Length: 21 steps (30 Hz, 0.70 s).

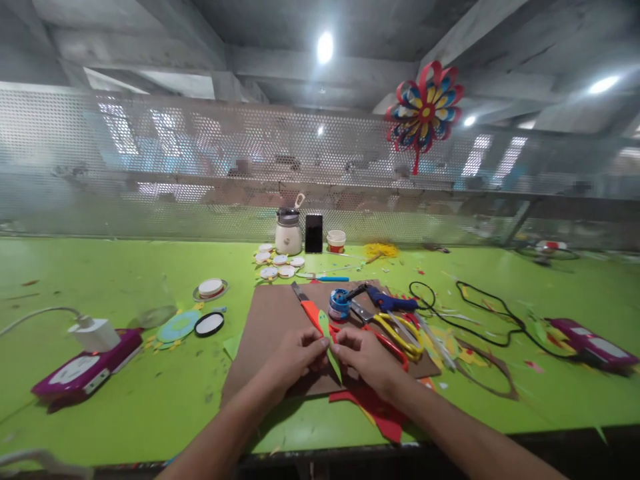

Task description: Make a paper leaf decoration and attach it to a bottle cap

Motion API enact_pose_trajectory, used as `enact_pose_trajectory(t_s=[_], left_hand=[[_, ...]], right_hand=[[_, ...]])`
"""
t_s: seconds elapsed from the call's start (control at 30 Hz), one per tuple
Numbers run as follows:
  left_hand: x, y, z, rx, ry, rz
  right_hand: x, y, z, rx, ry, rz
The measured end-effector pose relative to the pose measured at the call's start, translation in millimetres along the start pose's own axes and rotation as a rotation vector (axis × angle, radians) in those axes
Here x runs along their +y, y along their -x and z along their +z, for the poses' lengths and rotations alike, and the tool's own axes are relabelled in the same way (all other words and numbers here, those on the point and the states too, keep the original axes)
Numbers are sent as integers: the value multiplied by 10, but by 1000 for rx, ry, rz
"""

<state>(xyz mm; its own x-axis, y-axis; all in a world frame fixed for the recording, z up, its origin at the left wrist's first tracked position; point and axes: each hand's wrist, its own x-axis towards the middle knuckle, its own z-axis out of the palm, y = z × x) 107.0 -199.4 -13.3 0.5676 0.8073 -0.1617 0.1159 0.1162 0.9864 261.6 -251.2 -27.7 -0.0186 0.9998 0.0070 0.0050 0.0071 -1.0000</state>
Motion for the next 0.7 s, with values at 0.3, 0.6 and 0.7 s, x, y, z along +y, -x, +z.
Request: enact_pose_trajectory(t_s=[0.3, 0.6, 0.7], left_hand=[[28, 0, 1, 3, 115, 5], [92, 15, -32, -46, 142, -59], [123, 34, -31, -37, 172, -73]], right_hand=[[-1, -24, -4, -8, -14, -62], [-31, -18, -22, 3, -45, -31], [-68, -10, -26, 41, -48, -44]])
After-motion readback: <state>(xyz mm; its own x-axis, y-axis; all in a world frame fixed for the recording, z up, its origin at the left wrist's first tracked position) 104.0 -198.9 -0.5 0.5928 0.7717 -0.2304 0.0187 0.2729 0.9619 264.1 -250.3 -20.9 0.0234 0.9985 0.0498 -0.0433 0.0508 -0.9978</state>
